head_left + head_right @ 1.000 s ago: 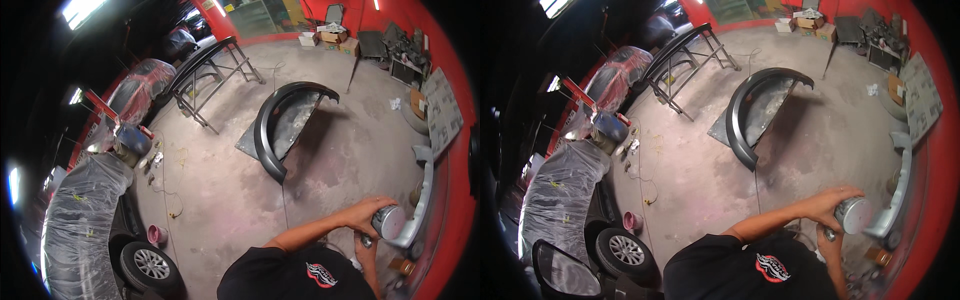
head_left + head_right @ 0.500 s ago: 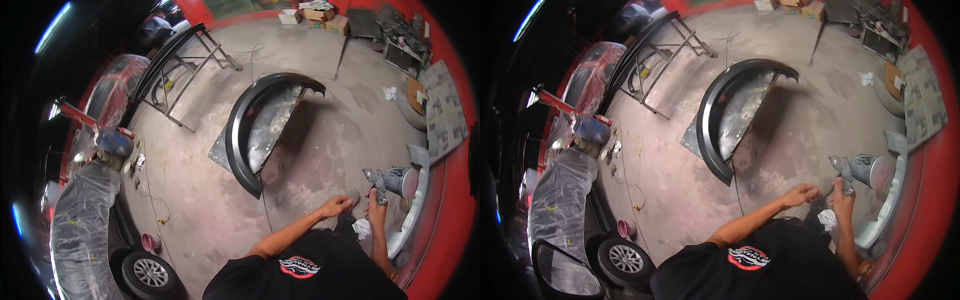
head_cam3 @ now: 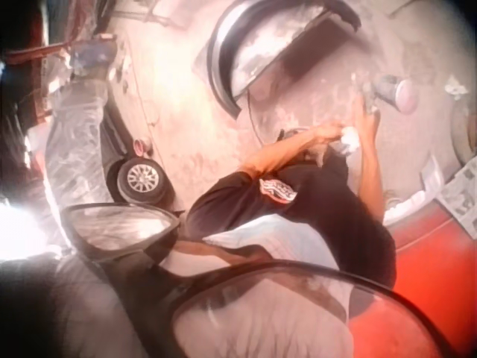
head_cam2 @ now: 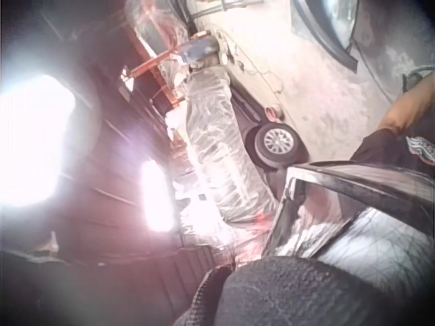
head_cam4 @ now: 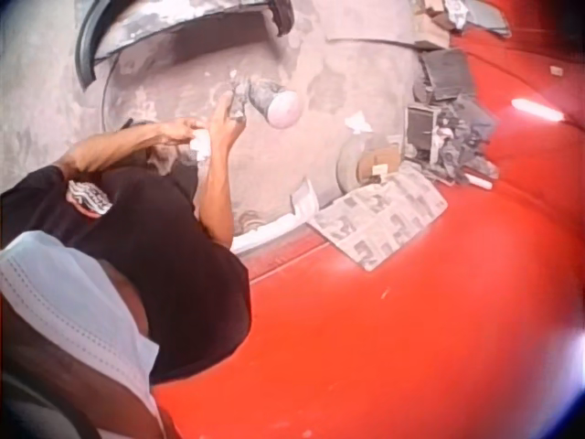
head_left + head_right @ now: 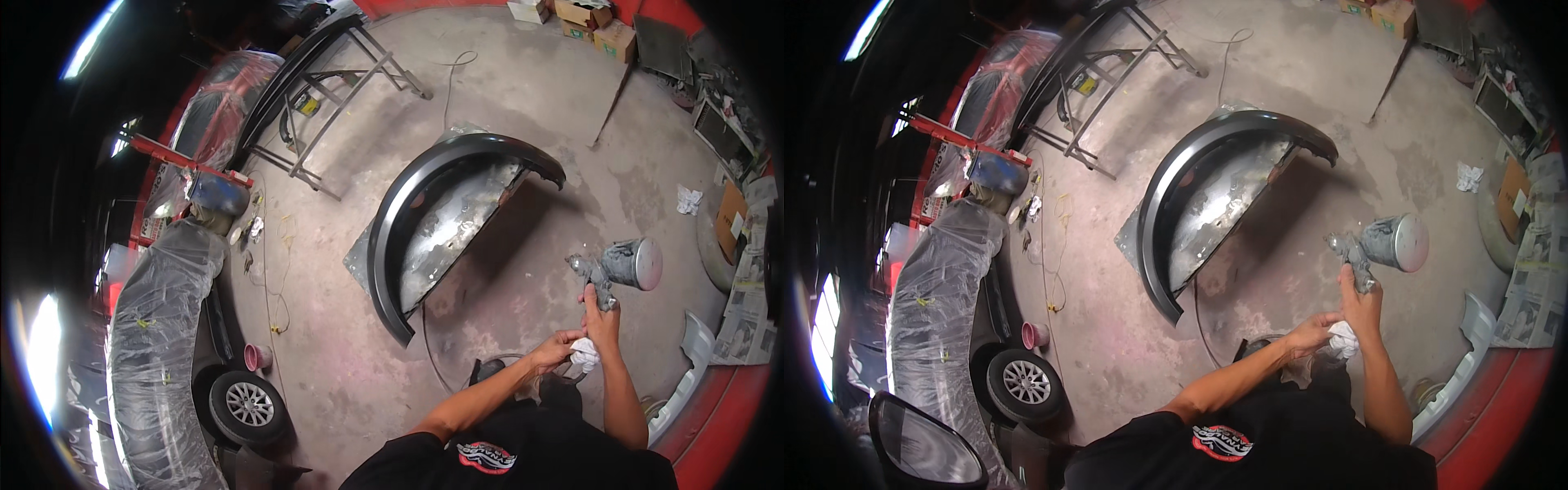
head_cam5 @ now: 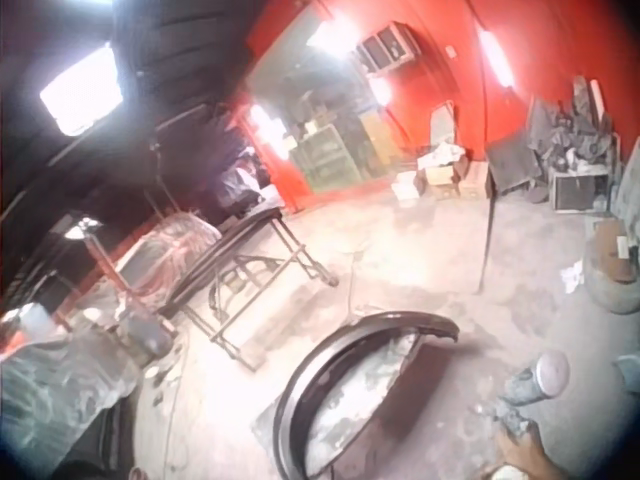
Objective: The person uses a spray gun to apply paint to a fender flare and a car panel on a stand. They wipe the nozzle with a cloth between sprays and move around the parts to cover all surfaces.
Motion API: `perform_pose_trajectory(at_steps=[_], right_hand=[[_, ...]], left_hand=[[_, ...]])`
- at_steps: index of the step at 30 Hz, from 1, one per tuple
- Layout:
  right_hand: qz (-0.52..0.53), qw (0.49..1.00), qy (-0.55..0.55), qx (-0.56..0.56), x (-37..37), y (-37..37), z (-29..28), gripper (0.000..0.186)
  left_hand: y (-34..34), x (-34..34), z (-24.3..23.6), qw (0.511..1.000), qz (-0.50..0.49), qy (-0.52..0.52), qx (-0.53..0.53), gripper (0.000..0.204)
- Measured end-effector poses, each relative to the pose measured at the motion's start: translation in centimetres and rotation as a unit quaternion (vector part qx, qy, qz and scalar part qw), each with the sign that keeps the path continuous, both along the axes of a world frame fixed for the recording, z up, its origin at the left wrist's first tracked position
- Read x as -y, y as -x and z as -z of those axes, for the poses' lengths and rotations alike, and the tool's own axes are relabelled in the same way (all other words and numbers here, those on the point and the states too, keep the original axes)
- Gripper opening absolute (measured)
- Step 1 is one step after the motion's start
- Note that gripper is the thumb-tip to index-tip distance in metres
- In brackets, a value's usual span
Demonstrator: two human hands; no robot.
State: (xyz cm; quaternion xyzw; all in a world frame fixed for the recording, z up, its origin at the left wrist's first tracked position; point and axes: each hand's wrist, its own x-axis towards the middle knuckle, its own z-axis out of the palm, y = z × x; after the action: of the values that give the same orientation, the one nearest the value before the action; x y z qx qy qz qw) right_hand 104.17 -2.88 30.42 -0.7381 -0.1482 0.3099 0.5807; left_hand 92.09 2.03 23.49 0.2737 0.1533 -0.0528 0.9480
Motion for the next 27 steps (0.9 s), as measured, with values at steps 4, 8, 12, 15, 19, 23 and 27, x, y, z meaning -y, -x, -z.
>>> perform_pose_trajectory(at_steps=[4,8,12,15,19,23,27], right_hand=[[0.010,1.000,0.015,0.014,-4.0,-6.1,0.4,0.041],[0.014,0.996,0.059,0.067,-6.6,-10.5,2.1,0.042],[0.055,0.997,0.038,-0.035,-10.3,-13.1,4.6,0.033],[0.036,0.999,0.018,-0.015,-12.9,-15.8,7.8,0.029],[0.008,0.999,-0.012,0.028,-17.4,-19.8,15.1,0.031],[0.005,0.999,-0.011,-0.046,-22.1,-23.1,21.8,0.033],[0.006,0.998,-0.025,-0.052,-23.0,-26.7,27.0,0.035]], left_hand=[[-6.5,-3.1,2.6,1.000,-0.028,-0.010,0.005,0.035],[-11.2,-6.1,4.0,0.999,0.013,0.036,0.013,0.039],[-13.4,-10.0,5.8,0.998,0.034,0.053,-0.014,0.035],[-15.9,-12.9,8.0,0.997,0.025,0.005,-0.072,0.037],[-19.5,-17.6,11.7,0.992,-0.028,-0.021,-0.119,0.048],[-22.0,-20.2,20.6,0.980,-0.084,0.056,-0.172,0.045],[-25.6,-20.6,26.3,0.975,-0.127,0.099,-0.152,0.039]])
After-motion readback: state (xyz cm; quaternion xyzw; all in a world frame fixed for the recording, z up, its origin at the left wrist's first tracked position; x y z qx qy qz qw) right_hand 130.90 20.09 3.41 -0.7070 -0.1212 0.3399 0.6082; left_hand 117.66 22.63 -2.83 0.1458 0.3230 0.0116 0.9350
